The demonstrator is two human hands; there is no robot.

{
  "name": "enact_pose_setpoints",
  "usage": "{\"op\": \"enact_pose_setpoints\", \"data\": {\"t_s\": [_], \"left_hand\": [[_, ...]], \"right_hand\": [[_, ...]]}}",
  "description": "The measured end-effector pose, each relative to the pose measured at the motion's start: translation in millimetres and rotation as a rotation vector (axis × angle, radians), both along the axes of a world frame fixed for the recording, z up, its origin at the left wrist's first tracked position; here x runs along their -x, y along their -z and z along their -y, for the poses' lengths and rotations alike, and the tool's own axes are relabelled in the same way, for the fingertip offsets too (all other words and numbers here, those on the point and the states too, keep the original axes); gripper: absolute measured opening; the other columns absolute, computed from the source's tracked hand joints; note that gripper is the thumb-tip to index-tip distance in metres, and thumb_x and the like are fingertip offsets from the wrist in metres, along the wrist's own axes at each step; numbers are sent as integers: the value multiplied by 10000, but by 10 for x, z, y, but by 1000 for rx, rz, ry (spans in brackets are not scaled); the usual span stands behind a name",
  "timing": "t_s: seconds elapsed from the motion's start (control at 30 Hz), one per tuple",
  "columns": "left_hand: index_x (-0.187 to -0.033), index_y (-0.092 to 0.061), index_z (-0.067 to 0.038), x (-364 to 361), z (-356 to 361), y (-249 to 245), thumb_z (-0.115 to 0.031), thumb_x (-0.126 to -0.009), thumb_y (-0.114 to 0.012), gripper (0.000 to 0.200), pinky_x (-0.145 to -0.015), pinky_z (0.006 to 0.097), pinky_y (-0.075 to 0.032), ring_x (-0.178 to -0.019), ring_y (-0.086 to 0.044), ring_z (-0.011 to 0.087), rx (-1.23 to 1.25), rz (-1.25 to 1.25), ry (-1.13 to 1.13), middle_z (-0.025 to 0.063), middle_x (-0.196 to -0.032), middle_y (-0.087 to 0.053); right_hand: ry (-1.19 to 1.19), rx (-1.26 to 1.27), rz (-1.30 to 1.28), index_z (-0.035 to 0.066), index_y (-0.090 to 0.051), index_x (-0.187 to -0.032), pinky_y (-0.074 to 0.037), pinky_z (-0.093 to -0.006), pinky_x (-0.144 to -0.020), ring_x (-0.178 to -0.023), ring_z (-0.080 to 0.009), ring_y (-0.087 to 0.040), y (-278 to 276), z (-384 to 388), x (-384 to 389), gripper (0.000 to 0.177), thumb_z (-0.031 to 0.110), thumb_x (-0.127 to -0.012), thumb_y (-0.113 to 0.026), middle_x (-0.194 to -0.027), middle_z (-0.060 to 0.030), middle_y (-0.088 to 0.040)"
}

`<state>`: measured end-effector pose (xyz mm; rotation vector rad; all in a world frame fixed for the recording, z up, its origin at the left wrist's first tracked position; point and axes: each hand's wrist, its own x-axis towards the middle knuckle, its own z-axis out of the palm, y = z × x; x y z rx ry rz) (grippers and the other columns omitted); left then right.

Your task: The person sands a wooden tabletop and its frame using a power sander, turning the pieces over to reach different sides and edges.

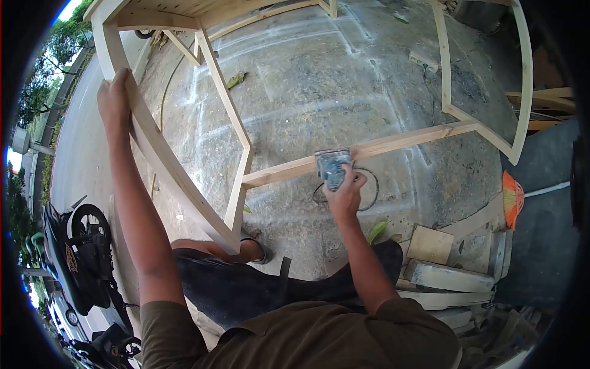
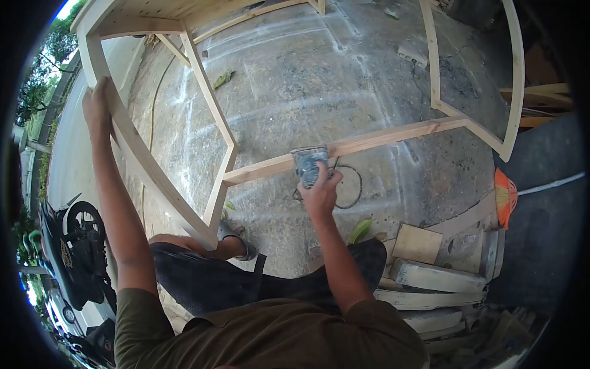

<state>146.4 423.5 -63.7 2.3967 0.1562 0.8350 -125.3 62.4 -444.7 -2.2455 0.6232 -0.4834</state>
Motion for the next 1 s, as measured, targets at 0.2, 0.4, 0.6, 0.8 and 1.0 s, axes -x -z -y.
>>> {"op": "enact_pose_setpoints", "data": {"t_s": [0.2, 0.4, 0.6, 0.8, 1.0], "left_hand": [[-1103, -737, 84, 184, -25, -12, -610, -888, -658, 731, -907, 466, -514, -978, -715, 408, -47, 38, -75, 289, -1031, -742], [-1366, -687, 35, -754, -1055, 243, -681, -993, -533, 822, -1012, 438, -515, -1080, -715, 349, 29, -10, 74, 217, -1226, -748], [-1428, -647, 17, -1351, -1804, 424, -587, -1030, -536, 732, -1072, 414, -481, -1186, -679, 326, 17, -33, 230, 201, -1309, -717], [-1369, -637, 42, 7, -733, 487, -631, -1026, -586, 758, -1021, 414, -527, -1169, -713, 309, 66, -28, 47, 197, -1283, -736], [-1364, -587, 55, 1261, -170, 1079, -705, -1037, -513, 831, -936, 518, -562, -1136, -702, 452, -96, -80, -339, 280, -1217, -733]], "right_hand": [[238, 128, -170, 117, -347, -1592, -600, -520, -870, -1050, -488, -681, -389, 1755, -534, 936, 328, -835, -855, -1360, -305, -475], [99, 233, -551, 16, -386, -1591, -525, -441, -1104, -1438, -409, -499, -667, 2583, -1166, 850, 319, -882, -743, -1483, -292, -568], [-214, 172, -402, 17, -539, -1448, -569, -429, -1038, -1382, -386, -559, -633, 1352, -1313, 756, 270, -782, -793, -1379, -308, -609], [-243, 68, -463, 44, -497, -1512, -578, -433, -1025, -1234, -415, -650, -663, 1303, -1263, 792, 179, -797, -810, -1423, -271, -513], [-33, 168, -481, 36, -457, -1542, -568, -438, -1034, -1318, -427, -583, -366, 3020, -1036, 810, 219, -821, -778, -1374, -301, -591]]}}
